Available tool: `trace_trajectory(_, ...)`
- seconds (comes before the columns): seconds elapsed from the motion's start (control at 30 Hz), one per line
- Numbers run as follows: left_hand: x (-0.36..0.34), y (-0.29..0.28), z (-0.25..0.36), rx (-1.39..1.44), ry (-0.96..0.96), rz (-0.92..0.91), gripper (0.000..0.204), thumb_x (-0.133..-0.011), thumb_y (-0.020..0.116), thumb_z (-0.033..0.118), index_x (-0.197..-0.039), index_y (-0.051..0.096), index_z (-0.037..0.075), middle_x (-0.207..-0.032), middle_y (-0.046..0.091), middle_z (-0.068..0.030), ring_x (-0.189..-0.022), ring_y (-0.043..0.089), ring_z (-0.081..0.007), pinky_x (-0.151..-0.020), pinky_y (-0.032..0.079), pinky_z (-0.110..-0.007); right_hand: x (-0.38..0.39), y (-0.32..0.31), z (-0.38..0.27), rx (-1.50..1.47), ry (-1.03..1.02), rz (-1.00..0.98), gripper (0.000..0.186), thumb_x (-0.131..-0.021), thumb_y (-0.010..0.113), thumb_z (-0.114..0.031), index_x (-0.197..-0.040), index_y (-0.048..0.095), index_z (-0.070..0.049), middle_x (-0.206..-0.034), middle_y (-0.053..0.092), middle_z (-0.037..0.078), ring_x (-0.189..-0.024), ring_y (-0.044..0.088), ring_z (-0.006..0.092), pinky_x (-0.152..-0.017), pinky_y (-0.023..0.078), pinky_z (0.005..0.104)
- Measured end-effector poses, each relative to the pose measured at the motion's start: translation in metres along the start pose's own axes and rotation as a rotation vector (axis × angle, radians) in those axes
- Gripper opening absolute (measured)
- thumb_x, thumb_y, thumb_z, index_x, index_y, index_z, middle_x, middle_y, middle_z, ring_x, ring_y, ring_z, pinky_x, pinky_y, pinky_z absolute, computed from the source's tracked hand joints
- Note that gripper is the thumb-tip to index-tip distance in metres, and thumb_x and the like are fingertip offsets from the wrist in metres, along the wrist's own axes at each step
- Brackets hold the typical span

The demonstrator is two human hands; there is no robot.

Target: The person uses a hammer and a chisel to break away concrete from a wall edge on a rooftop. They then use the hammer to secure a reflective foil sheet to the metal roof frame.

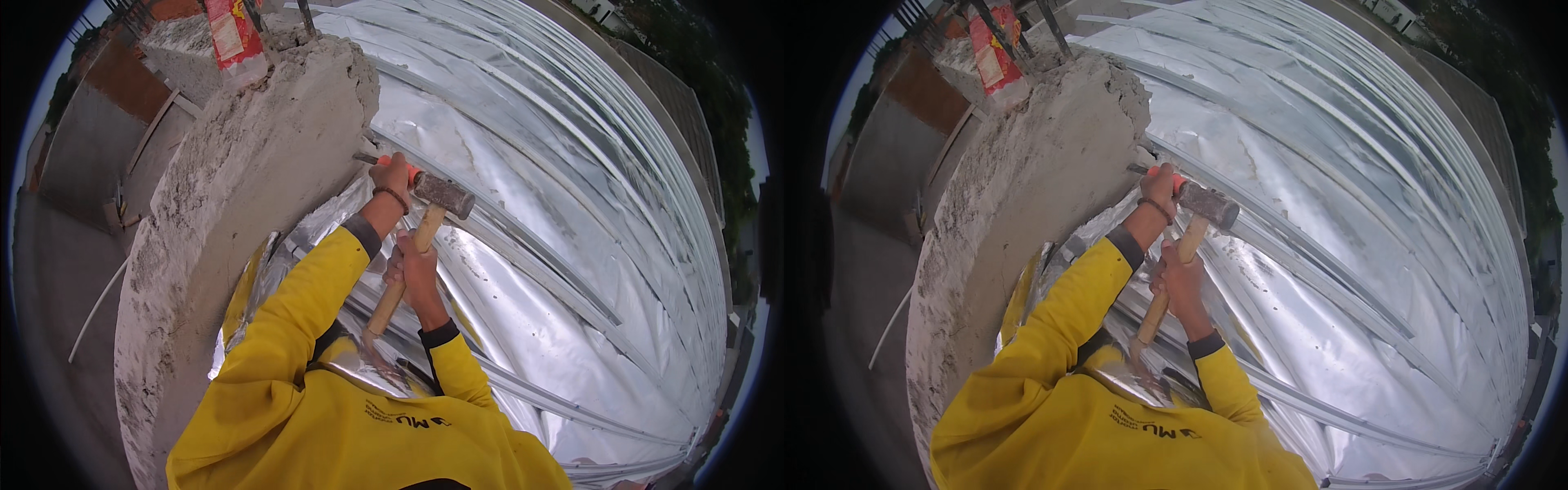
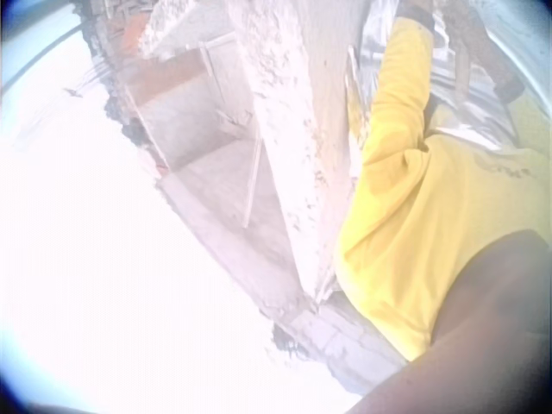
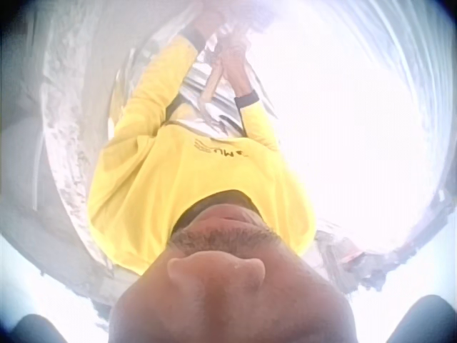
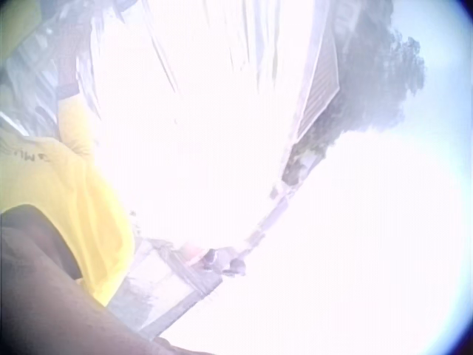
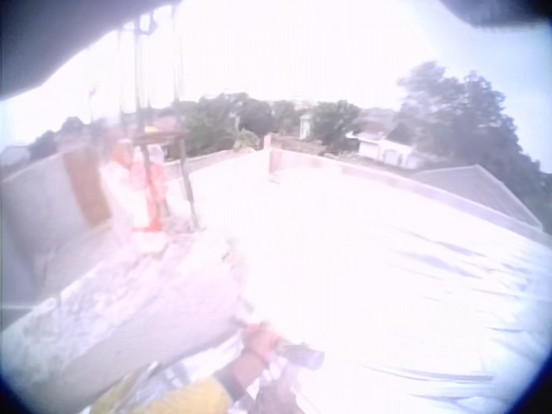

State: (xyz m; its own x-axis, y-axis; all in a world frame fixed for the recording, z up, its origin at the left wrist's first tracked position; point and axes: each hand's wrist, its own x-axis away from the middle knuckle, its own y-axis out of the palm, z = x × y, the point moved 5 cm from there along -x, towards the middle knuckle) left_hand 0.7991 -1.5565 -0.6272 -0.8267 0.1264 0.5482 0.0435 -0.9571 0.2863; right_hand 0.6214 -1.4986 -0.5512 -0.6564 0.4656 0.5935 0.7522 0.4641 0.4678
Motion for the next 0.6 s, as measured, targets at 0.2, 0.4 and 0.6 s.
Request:
trace_trajectory(0.2, 0.013, 0.001, 0.014, -0.005, -0.065, -0.060, 0.015, -0.085, 0.061, 0.017, -0.090, 0.053, 0.006, -0.079, 0.056, -0.0048, -0.062, 0.060, -0.0163, -0.048, 0.052, -0.033, 0.043, -0.017, -0.066, -0.164, -0.306, 0.015, 0.018, -0.097, 0.061, -0.022, -0.091, 0.045, -0.016, -0.057, 0.035, -0.004, -0.042, 0.037, 0.0074, -0.039, 0.036, 0.0263)
trace_trajectory(0.4, 0.017, -0.003, 0.023, 0.047, -0.086, -0.145, 0.019, -0.085, 0.059, 0.014, -0.092, 0.044, 0.005, -0.079, 0.053, -0.0051, -0.059, 0.056, -0.0159, -0.048, 0.052, -0.030, 0.095, -0.032, -0.184, -0.423, -1.191, 0.013, 0.024, -0.103, 0.046, -0.025, -0.083, 0.037, -0.015, -0.056, 0.031, -0.002, -0.045, 0.033, 0.0083, -0.046, 0.037, 0.0267)
trace_trajectory(0.6, 0.011, -0.007, 0.019, 0.043, -0.081, -0.112, 0.014, -0.085, 0.061, 0.019, -0.089, 0.051, 0.009, -0.082, 0.054, -0.0045, -0.063, 0.058, -0.0159, -0.051, 0.054, -0.033, 0.008, -0.001, -0.008, -0.010, 0.013, -0.034, 0.016, -0.096, 0.059, -0.019, -0.092, 0.044, -0.013, -0.057, 0.037, -0.003, -0.040, 0.036, 0.0083, -0.039, 0.036, 0.0277)
